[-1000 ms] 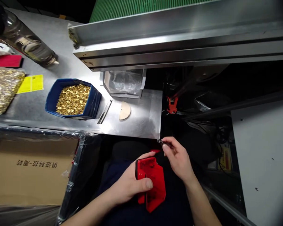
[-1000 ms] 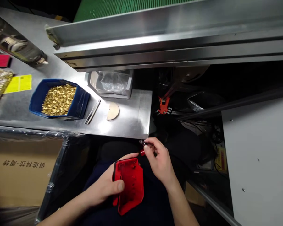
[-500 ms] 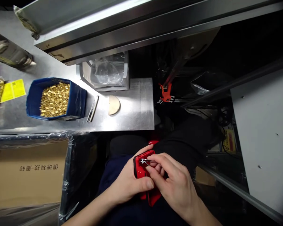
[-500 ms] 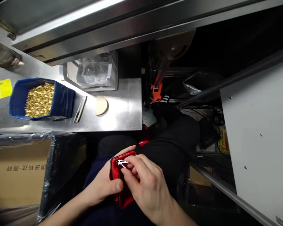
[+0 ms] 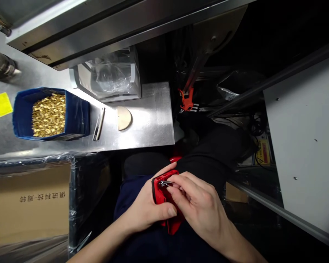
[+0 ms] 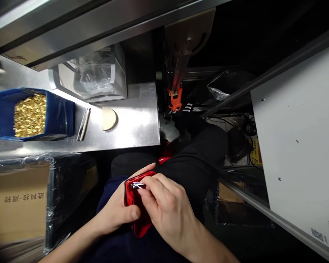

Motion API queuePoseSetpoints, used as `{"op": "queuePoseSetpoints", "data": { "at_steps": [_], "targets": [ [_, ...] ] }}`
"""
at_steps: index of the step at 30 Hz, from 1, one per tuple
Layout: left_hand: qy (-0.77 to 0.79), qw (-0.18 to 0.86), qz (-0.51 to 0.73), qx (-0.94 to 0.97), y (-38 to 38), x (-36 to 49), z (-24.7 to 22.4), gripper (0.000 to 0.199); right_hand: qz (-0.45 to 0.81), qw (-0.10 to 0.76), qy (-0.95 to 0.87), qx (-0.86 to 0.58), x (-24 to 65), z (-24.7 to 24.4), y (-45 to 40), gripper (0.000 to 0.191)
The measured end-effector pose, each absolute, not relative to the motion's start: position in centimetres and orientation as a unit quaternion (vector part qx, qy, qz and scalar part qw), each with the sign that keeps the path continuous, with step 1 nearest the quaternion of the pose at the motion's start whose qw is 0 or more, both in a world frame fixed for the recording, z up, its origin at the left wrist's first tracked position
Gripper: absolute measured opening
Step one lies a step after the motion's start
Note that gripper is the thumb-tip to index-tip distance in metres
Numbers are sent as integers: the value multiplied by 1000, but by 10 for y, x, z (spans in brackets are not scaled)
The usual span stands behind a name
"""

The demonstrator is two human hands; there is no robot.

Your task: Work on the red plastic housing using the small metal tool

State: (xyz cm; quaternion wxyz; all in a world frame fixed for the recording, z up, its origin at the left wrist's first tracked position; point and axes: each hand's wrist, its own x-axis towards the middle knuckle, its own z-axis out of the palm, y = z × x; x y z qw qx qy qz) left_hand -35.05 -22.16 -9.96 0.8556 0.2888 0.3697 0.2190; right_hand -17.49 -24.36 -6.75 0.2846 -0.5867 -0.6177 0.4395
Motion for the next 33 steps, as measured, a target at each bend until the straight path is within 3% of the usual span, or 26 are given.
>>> {"op": "queuePoseSetpoints", "data": {
  "at_steps": [7,16,23,33],
  "targets": [
    [342,879,222,249,-222,-353,-103,105,402,334,-603,-603,-167,-74,-247,19],
    [321,887,208,259,-220,-355,-105,94,279,261,-817,-432,-146,-79,-231,34],
    [287,899,214,251,-216,-356,-106,92,301,251,-824,-410,-147,-75,-225,32],
    [251,909,204,263,-206,-353,-102,85,284,233,-851,-375,-143,-83,-225,43]
  ]
}}
